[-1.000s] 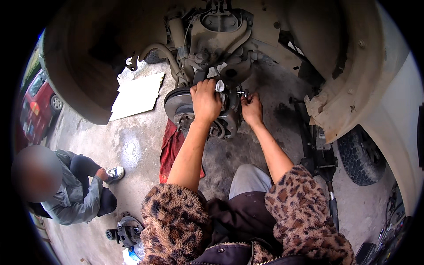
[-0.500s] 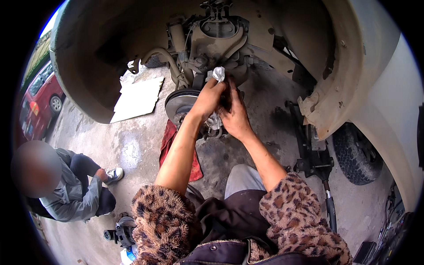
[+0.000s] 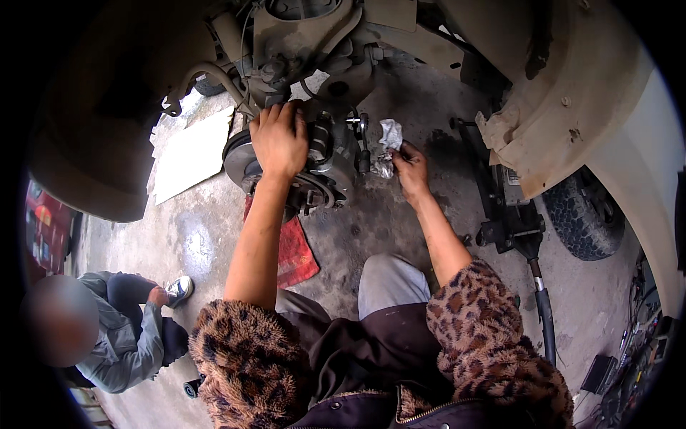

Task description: The person works on a car's front brake assembly, using a wrench to loosen and tighten bolts on the caliper. They remove the caliper, wipe the brake disc with a cloth, and reattach the caliper. The person also briefly checks the engine bay and interacts with a bystander.

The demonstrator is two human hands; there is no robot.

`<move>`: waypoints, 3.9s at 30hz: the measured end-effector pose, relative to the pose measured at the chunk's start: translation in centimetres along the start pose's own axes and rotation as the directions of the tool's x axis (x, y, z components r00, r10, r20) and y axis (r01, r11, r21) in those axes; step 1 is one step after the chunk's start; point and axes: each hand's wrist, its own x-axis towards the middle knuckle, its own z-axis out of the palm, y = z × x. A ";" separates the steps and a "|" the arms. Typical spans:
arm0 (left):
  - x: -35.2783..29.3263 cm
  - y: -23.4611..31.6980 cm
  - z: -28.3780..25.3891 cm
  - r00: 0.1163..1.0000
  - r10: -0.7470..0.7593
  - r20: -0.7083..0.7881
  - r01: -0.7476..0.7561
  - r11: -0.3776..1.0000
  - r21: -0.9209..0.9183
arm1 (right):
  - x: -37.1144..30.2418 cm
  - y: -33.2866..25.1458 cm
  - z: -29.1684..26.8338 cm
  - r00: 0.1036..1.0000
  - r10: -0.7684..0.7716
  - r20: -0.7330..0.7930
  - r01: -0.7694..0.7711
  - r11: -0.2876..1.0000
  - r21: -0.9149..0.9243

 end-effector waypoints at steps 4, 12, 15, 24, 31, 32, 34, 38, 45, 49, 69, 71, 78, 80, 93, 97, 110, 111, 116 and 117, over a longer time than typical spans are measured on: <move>0.1 0.4 1.7 0.996 -0.032 0.081 0.029 0.999 0.034 | 3.7 2.8 3.3 0.961 -0.172 0.216 0.107 0.953 0.284; 1.1 1.5 3.6 0.993 -0.023 0.118 0.020 0.999 0.030 | 8.3 5.2 0.5 0.853 -0.262 0.451 0.218 0.965 0.147; 1.2 2.1 4.4 0.994 -0.015 0.107 0.012 1.000 0.029 | 8.9 3.8 -2.0 0.835 -0.145 0.531 0.157 0.987 0.022; 3.6 5.9 2.9 0.986 -0.015 0.165 0.007 0.999 0.051 | 5.4 2.1 -4.2 0.975 -0.214 0.064 0.219 0.972 -0.090; 3.9 6.1 2.7 0.976 -0.035 0.214 0.017 0.996 0.082 | 7.5 -0.8 -2.6 0.966 0.060 0.253 -0.136 0.946 0.294; 3.3 5.4 2.2 0.974 -0.051 0.220 0.030 0.995 0.098 | 7.0 -1.2 -2.6 0.920 0.125 0.372 -0.246 0.922 0.299; 2.8 4.8 1.7 0.971 -0.069 0.229 0.044 0.993 0.112 | 6.0 -1.1 -2.8 0.898 0.108 0.426 -0.272 0.898 0.345; 3.4 5.3 1.7 0.968 -0.065 0.244 0.046 0.996 0.080 | 6.8 -0.7 -1.9 0.904 -0.048 0.425 -0.068 0.965 0.254; 2.4 4.0 1.2 0.979 -0.078 0.188 0.065 0.995 0.073 | 7.5 1.0 1.1 0.930 0.020 0.367 -0.176 0.900 0.398; 0.5 1.3 -1.9 0.986 -0.090 0.140 0.074 0.990 0.117 | 4.7 1.7 6.0 0.945 -0.063 0.322 -0.048 0.944 0.326; -5.2 1.0 -8.3 0.985 -0.134 0.109 0.132 0.991 0.023 | -6.2 1.1 7.5 0.996 -0.011 -0.090 0.036 0.959 0.280; -4.9 0.9 -7.7 0.986 -0.120 0.116 0.120 0.993 0.008 | -4.9 4.8 4.7 0.919 -0.386 0.084 0.395 0.907 -0.147; -5.2 0.8 -7.8 0.984 -0.129 0.126 0.131 0.991 -0.005 | -3.0 2.9 3.3 0.919 -0.070 0.387 0.048 0.997 0.066; -5.9 0.2 -8.3 0.983 -0.141 0.114 0.141 0.990 0.014 | -3.0 1.8 4.5 0.882 -0.001 0.471 -0.032 0.998 0.062; -7.4 -0.4 -12.0 0.977 -0.166 0.133 0.166 0.986 0.011 | -6.0 -1.0 6.3 0.858 0.183 0.480 -0.192 0.981 -0.031; -9.8 0.8 -15.1 0.971 -0.190 0.146 0.193 0.981 -0.005 | -7.8 4.4 2.1 0.835 0.358 0.418 -0.427 0.900 0.083; -14.4 2.3 -13.7 0.937 -0.238 0.257 0.259 0.964 -0.052 | -7.5 9.3 4.0 0.855 0.465 0.229 -0.480 0.877 0.009; -14.4 1.9 -13.3 0.926 -0.255 0.278 0.285 0.956 -0.073 | -7.7 9.5 4.6 0.859 0.459 0.228 -0.472 0.882 0.003; -15.5 3.1 -10.8 0.966 -0.246 0.081 0.250 0.967 -0.045 | -8.0 10.2 5.8 0.878 0.441 0.188 -0.449 0.894 0.001; -15.2 3.3 -10.7 0.957 -0.247 0.150 0.253 0.967 -0.023 | -7.8 10.3 5.5 0.884 0.434 0.175 -0.442 0.897 0.007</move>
